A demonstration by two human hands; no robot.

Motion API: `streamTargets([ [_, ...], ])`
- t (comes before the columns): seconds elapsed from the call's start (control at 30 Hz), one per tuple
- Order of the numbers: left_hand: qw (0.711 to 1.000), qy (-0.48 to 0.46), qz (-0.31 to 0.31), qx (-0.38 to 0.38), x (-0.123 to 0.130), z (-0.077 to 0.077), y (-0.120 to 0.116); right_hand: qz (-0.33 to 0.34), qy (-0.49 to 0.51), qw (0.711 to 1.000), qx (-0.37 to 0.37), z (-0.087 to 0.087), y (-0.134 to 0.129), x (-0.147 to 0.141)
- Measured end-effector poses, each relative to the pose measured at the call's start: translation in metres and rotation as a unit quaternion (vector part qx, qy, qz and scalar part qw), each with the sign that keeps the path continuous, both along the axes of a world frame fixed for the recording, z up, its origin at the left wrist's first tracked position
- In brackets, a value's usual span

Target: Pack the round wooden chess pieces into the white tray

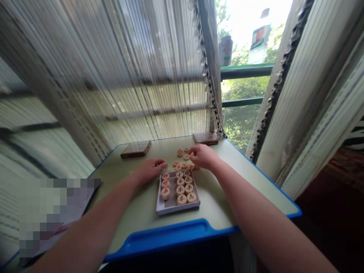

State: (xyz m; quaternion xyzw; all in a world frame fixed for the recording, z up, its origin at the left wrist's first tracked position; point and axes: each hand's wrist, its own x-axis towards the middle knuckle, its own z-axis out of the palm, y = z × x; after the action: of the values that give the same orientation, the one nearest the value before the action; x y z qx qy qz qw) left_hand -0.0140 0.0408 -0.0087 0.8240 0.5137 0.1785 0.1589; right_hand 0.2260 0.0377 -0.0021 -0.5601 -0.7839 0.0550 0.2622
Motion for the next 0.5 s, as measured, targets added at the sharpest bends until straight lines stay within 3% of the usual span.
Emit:
streamTargets([
  [0.13, 0.995, -0.065, -0.073, 0.035, 0.012, 0.000, -0.004, -0.002, -0.011, 1.000, 0.011, -0.007, 0.007, 0.003],
  [0.27, 0.987, -0.077, -0.138, 0.002, 0.018, 0.000, -0.002, 0.009, -0.004, 1.000, 0.023, -0.018, 0.015, 0.002],
  [0.4, 0.989, -0.036, -0.143, -0.009, 0.019, 0.001, 0.001, 0.072, 0.028, 0.997, 0.000, -0.024, 0.021, -0.002],
  [0.5, 0.989, -0.012, -0.144, 0.013, 0.018, 0.001, 0.002, 0.070, 0.038, 0.997, 0.009, -0.027, 0.024, -0.002],
])
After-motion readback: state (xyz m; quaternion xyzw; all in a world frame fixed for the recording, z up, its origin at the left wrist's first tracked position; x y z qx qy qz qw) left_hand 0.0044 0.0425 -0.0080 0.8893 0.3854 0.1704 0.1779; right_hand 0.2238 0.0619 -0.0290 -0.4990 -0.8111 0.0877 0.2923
